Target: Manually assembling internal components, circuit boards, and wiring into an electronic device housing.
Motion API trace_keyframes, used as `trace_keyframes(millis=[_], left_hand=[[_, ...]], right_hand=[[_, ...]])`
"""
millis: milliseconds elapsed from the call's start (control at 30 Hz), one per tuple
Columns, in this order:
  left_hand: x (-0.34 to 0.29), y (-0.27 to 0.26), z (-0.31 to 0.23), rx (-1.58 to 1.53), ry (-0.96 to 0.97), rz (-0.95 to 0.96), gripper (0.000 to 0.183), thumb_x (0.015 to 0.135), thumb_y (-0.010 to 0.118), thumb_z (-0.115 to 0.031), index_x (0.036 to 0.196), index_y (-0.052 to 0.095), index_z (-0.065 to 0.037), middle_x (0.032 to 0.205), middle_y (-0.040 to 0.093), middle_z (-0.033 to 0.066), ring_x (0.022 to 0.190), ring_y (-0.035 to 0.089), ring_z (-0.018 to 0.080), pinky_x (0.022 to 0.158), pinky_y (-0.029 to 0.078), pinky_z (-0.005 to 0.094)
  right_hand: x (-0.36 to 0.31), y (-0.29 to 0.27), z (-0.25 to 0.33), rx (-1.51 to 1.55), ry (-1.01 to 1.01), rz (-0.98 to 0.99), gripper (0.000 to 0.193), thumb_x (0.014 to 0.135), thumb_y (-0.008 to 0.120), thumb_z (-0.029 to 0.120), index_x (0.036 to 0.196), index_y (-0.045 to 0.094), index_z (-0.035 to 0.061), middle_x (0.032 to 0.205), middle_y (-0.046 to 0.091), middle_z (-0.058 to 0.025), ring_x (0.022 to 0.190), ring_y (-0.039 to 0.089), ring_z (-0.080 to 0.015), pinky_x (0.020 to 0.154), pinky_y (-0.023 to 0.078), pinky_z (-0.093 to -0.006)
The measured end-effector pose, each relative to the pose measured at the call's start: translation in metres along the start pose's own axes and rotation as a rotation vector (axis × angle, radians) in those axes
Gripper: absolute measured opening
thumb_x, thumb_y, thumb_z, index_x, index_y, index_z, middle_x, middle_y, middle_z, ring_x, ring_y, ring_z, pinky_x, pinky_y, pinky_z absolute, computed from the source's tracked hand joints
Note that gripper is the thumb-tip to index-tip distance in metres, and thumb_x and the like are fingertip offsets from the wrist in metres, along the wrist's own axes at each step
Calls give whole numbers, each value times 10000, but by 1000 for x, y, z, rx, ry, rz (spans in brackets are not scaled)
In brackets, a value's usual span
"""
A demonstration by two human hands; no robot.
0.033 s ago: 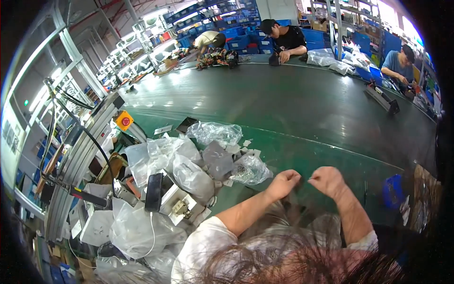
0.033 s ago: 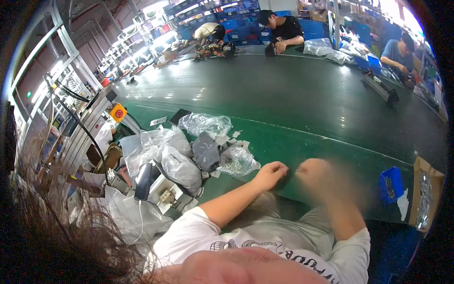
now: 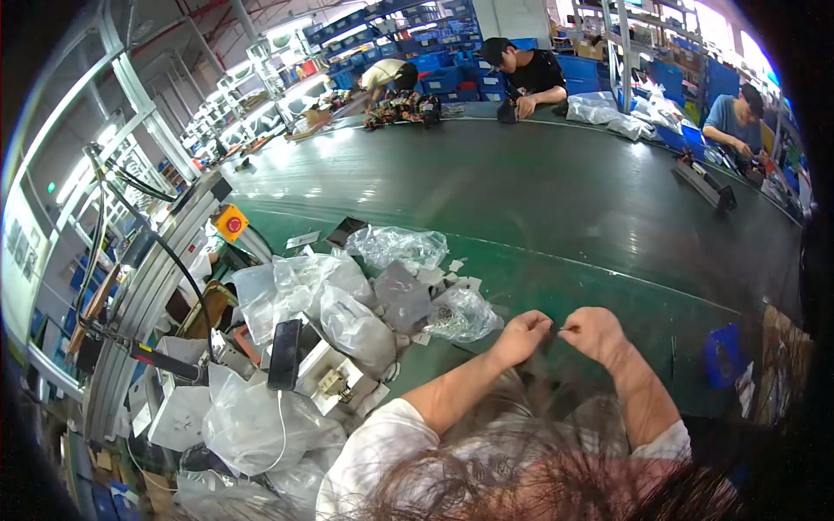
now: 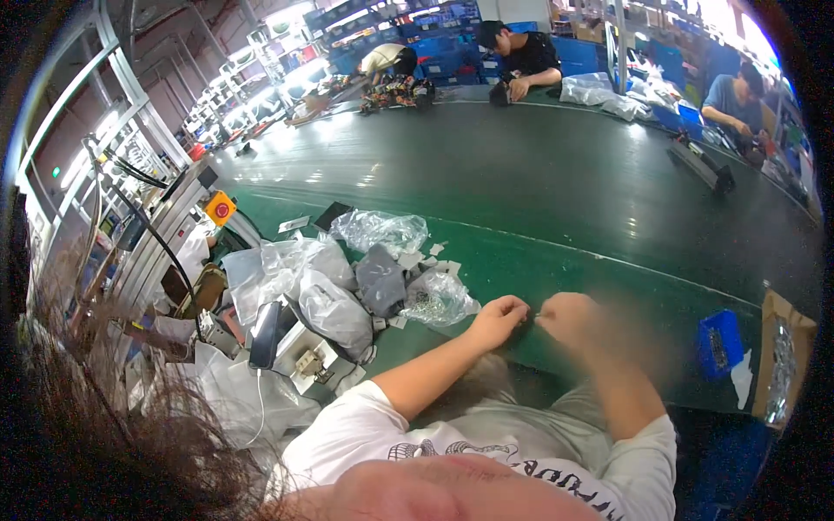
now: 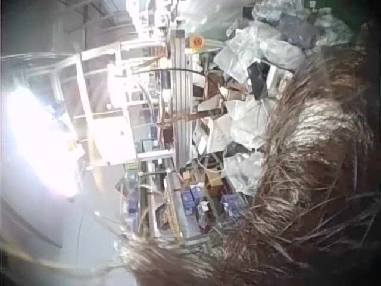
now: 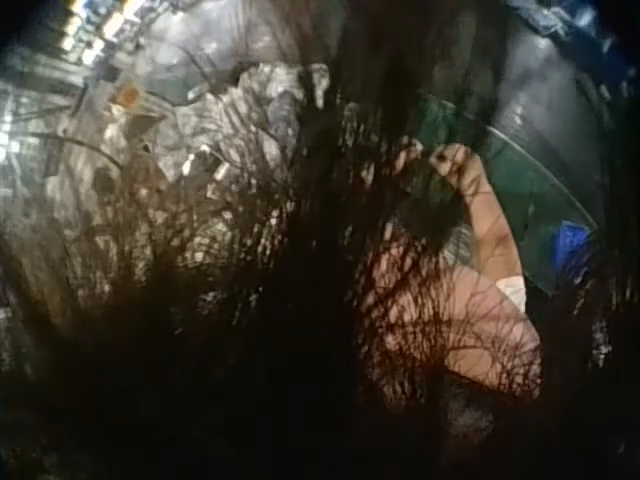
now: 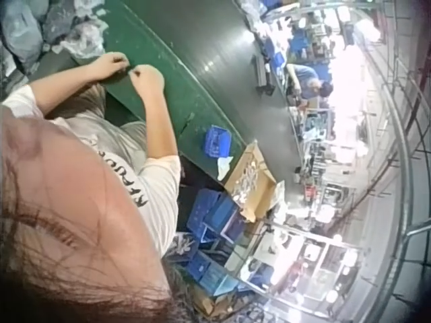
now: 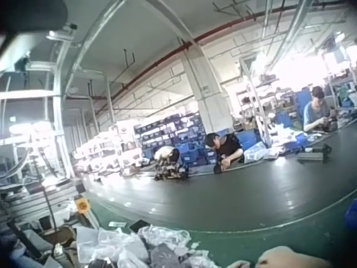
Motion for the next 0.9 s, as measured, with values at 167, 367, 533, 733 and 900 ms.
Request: trace_keyframes(millis=[167,367,533,733,900], left_hand=[[-3,-3,0,-104,-46,18,191,1008,604,-224,1026,624,-35,837,614,4,755,548,81,677,483,264],[-8,5,-17,110,16,108,191,975,664,-214,958,634,-26,782,598,1,724,531,77,661,480,274],[-7,-9,-14,197,55,53,134,954,667,-167,919,668,-38,751,603,-29,685,522,43,609,431,231],[-7,-4,-28,266,-34,163,160,964,648,-179,960,660,-19,814,637,75,768,578,149,733,501,329],[-8,-6,-26,362,61,150,163,962,617,-164,932,646,-6,755,597,41,711,534,107,642,448,295]], right_hand=[[15,37,-11,53,40,102,225,847,668,323,864,726,106,952,704,-110,872,672,-349,770,533,-472],[8,39,-29,171,43,199,216,821,712,287,853,720,74,894,698,-138,852,667,-348,743,520,-465],[17,39,-22,221,23,230,229,810,727,303,860,741,80,863,707,-129,820,677,-332,717,524,-462],[15,38,-29,125,8,278,247,805,736,324,862,755,85,845,711,-124,798,680,-325,698,523,-449],[15,33,-23,214,-7,273,264,805,741,338,850,754,79,838,710,-123,796,681,-319,691,522,-441]])
Point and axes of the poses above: each hand's wrist, its own x-axis towards the middle knuckle, its own y-axis out of the palm, z = x × y, the point moved 1 cm from there along x, towards the middle knuckle
